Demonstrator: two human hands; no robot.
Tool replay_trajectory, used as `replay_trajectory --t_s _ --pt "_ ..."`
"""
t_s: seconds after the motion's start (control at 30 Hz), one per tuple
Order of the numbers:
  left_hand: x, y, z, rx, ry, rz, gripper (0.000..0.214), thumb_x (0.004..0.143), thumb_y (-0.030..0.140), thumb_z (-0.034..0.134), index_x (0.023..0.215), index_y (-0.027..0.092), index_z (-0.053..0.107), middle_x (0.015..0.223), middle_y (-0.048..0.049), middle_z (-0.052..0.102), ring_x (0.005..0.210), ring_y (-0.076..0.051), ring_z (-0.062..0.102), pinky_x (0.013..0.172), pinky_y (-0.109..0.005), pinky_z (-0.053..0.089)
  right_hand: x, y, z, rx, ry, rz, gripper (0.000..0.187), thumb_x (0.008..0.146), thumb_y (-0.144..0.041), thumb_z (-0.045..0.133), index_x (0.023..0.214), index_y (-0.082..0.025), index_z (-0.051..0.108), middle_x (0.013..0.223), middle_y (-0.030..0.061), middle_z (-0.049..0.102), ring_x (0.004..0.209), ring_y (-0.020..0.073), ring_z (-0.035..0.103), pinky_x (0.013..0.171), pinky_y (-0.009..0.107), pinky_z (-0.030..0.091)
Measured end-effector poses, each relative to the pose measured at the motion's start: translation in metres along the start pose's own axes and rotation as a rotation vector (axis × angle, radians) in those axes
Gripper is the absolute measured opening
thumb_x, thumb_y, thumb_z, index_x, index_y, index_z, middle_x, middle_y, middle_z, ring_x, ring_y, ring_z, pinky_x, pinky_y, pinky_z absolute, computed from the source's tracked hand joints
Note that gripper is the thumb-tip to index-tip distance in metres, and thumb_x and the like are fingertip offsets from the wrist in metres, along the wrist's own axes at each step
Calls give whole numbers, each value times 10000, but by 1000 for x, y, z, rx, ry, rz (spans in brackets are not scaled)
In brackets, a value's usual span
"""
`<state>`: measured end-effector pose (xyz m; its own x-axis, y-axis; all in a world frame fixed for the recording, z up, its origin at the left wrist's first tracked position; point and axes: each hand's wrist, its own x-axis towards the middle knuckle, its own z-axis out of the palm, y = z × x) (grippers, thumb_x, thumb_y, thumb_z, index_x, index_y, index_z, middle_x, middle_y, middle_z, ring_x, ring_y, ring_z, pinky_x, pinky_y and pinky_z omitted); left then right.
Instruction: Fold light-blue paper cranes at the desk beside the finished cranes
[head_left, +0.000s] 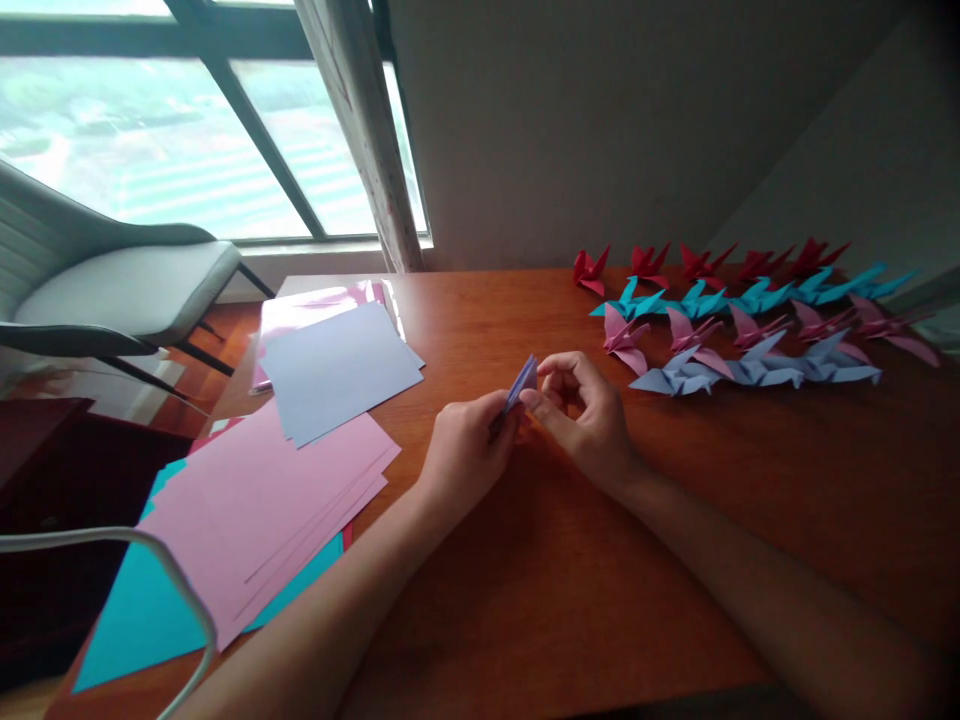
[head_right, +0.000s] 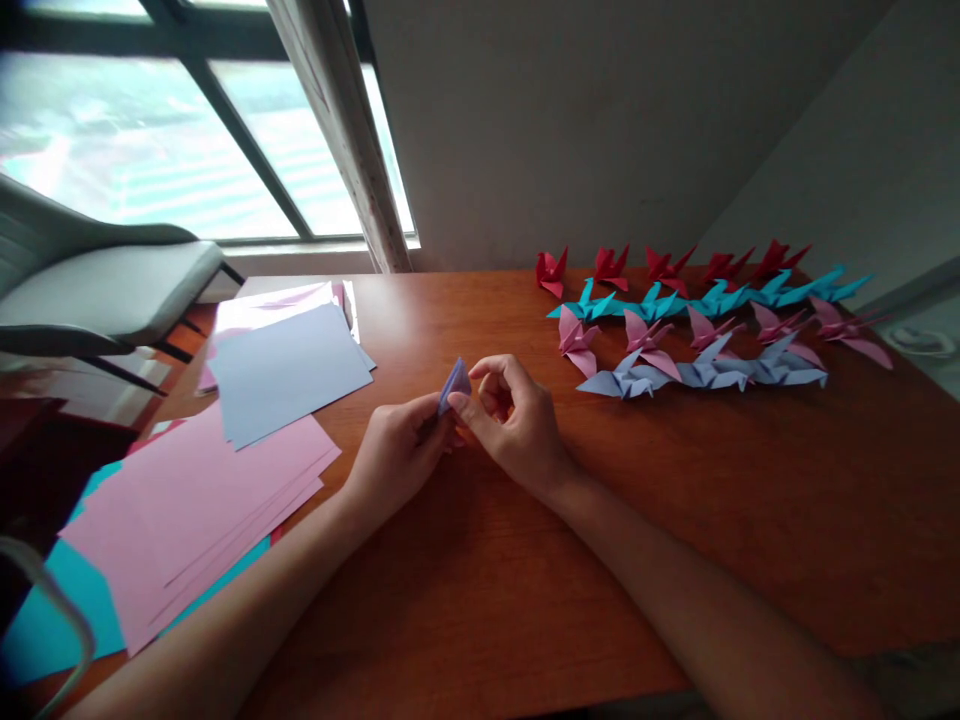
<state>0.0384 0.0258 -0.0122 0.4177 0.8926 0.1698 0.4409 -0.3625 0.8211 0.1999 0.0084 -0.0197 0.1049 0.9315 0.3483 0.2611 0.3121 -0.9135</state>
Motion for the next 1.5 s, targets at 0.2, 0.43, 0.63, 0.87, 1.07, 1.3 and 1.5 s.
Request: replay_trajectory --t_s 0.2,0.43,0.63,0.87,1.07,1.3,1.5 --pt "-2 0 1 226 64 122 207 962 249 497 893 186 681 695 -21 720 568 -137 644 561 -223 400 0 2 -1 44 -53 6 218 909 -381 650 1054 -244 563 725 -46 521 650 130 518 600 272 427" --pt "-5 -1 -1 349 89 189 236 982 248 456 1051 195 675 811 -39 764 649 -171 694 588 -255 425 -3 -6 -4 -124 -73 -59 221 906 -378 639 1065 -233 589 805 -7 638 678 144 580 615 277 465" --pt "-4 2 -6 351 61 195 290 957 226 502 1209 206 644 989 -52 780 774 -196 725 663 -279 474 -3 -8 -2 -205 -71 -80 187 924 -362 603 1048 -223 611 825 6 673 675 144 592 619 274 473" --pt "-2 0 -7 293 44 164 283 968 256 502 1181 224 685 942 -53 780 763 -187 717 679 -272 476 -1 -7 -5 -202 -107 -106 203 937 -397 588 1051 -232 620 900 34 697 749 172 629 645 297 493" --pt "3 1 -7 -291 -31 -48 267 969 315 504 890 138 688 745 -62 727 647 -161 706 618 -241 538 1 -5 -4 -128 -126 -33 210 922 -401 613 1041 -229 627 859 22 666 776 174 633 660 296 491" --pt "5 2 -5 -661 -132 -196 322 929 426 583 916 114 661 804 -83 713 670 -164 702 643 -272 590 5 -3 -4 -122 -123 -90 106 934 -310 603 901 -223 652 824 13 614 759 156 591 629 276 457" --pt "3 2 -7 -397 -15 -101 287 931 399 593 901 134 697 803 -71 715 710 -167 678 656 -255 551 5 -3 -4 -121 -112 -51 144 946 -341 589 884 -220 637 847 25 636 792 172 614 657 290 472"
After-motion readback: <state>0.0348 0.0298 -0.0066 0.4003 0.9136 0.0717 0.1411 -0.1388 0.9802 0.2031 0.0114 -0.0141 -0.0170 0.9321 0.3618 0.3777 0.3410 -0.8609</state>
